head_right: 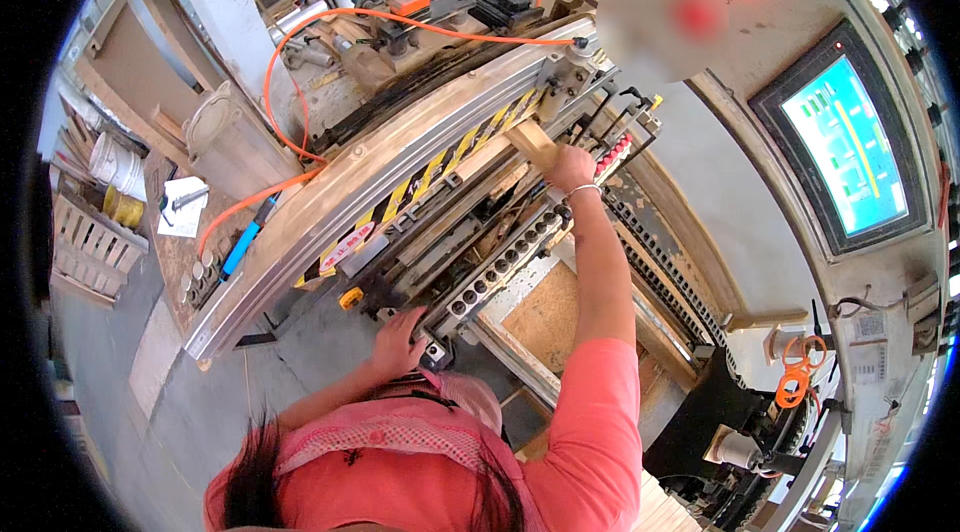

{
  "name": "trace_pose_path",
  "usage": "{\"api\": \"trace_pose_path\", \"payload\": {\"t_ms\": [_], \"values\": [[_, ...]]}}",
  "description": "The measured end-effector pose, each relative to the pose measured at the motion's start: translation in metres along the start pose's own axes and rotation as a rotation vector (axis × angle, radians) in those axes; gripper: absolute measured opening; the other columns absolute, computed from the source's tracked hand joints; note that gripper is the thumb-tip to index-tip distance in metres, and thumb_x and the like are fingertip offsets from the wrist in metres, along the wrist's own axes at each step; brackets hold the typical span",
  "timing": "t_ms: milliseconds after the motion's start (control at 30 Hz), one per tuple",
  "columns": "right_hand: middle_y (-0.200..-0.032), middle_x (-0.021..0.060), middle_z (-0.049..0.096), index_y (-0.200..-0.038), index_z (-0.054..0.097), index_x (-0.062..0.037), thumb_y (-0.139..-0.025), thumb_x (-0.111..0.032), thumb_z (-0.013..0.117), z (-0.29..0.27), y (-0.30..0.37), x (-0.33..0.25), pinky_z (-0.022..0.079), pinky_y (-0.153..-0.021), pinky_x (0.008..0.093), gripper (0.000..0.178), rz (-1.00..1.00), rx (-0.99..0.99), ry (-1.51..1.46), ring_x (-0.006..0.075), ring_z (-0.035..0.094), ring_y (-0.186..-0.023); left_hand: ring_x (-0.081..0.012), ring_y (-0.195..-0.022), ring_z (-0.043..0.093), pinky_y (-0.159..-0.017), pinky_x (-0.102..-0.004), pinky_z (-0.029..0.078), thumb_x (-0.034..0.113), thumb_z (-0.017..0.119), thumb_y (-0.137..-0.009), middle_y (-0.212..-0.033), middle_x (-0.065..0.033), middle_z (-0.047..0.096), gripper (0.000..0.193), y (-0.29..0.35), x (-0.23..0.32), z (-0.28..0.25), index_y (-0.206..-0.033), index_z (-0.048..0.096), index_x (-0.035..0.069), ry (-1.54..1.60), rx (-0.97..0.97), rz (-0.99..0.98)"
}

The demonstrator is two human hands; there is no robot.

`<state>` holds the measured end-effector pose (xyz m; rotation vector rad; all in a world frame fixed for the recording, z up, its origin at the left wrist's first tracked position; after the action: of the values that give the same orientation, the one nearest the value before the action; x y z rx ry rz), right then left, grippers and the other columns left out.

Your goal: The person operates a woodworking machine to process small wooden blocks. They repeatedly pick up blocks, feed them into the machine's mechanism, and retrieve the processed pieces, stacking them on a nearby surface.

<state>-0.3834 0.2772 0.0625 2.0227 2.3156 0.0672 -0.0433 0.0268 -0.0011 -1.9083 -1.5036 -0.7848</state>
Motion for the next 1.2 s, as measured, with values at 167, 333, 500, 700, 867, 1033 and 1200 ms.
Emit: {"api": "trace_pose_path", "payload": {"t_ms": [167,333,500,700,867,1033,1200], "values": [[-0.078,0.0149,0.066,-0.088,0.064,-0.0031,-0.068,-0.030,0.068,-0.027,0.045,0.011,0.053,-0.065,0.0376,0.034,-0.018,0.097,0.014,0.0282,0.066,-0.072,-0.0333,-0.112,0.050,-0.094,-0.0397,0.040,0.019,0.068,-0.075,-0.122,-0.0176,0.052,0.058,-0.014,0.001,-0.009,-0.125,0.044,-0.001,0.107,0.073,-0.006],[-0.069,0.0077,0.063,-0.083,0.064,-0.0038,-0.062,-0.032,0.078,-0.034,0.169,-0.038,0.051,-0.057,0.0313,0.038,-0.127,-0.083,-0.491,0.0168,0.059,-0.057,-0.0196,-0.118,0.046,-0.086,-0.0274,0.043,0.018,0.070,-0.080,-0.132,-0.0153,0.046,0.070,-0.057,0.001,0.013,-0.136,0.033,-0.001,0.912,-0.039,-0.258],[-0.067,0.0097,0.061,-0.086,0.063,0.0001,-0.059,-0.025,0.081,-0.018,0.251,-0.104,0.048,-0.058,0.0279,0.042,-0.243,-0.065,-0.667,0.0160,0.057,-0.059,-0.0140,-0.102,0.055,-0.083,-0.0280,0.046,0.010,0.065,-0.083,-0.114,-0.0063,0.056,0.047,-0.068,0.012,0.035,-0.124,0.044,0.001,1.209,-0.242,-0.348],[-0.072,0.0138,0.061,-0.091,0.060,0.0006,-0.064,-0.030,0.078,0.006,0.277,-0.132,0.047,-0.062,0.0326,0.045,-0.161,-0.236,-0.828,0.0215,0.059,-0.063,-0.0112,-0.095,0.056,-0.083,-0.0277,0.047,0.012,0.066,-0.083,-0.108,-0.0034,0.058,0.042,-0.043,0.017,0.015,-0.120,0.049,0.001,1.267,-0.073,-0.261],[-0.075,0.0103,0.062,-0.100,0.062,-0.0004,-0.064,-0.029,0.080,0.028,0.283,-0.142,0.047,-0.063,0.0302,0.049,-0.197,-0.339,-0.940,0.0162,0.058,-0.066,-0.0109,-0.096,0.056,-0.084,-0.0275,0.047,0.011,0.068,-0.082,-0.109,-0.0038,0.058,0.042,-0.029,0.020,0.005,-0.119,0.049,0.001,1.280,-0.028,-0.264],[-0.085,0.0043,0.065,-0.103,0.062,0.0009,-0.068,-0.015,0.078,0.029,0.286,-0.151,0.048,-0.068,0.0250,0.041,-0.184,-0.453,-1.042,0.0085,0.057,-0.077,-0.0134,-0.102,0.055,-0.089,-0.0298,0.045,0.006,0.066,-0.082,-0.114,-0.0047,0.057,0.047,-0.021,0.017,0.009,-0.124,0.047,0.001,1.337,-0.041,-0.267],[-0.089,0.0045,0.064,-0.101,0.061,0.0010,-0.068,-0.015,0.080,0.048,0.296,-0.150,0.050,-0.068,0.0250,0.041,-0.120,-0.530,-1.164,0.0092,0.059,-0.078,-0.0112,-0.092,0.058,-0.082,-0.0270,0.049,0.014,0.074,-0.075,-0.104,-0.0078,0.061,0.050,-0.013,0.017,0.008,-0.115,0.051,-0.004,1.220,0.023,-0.288]]}}
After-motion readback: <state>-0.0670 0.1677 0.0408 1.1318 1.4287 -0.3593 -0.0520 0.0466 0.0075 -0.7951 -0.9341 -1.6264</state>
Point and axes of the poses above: each hand's wrist, its own y-axis away from the middle knuckle, its own z-axis out of the palm, x = y × z, the point moved 8 cm from there along -y, towards the middle knuckle
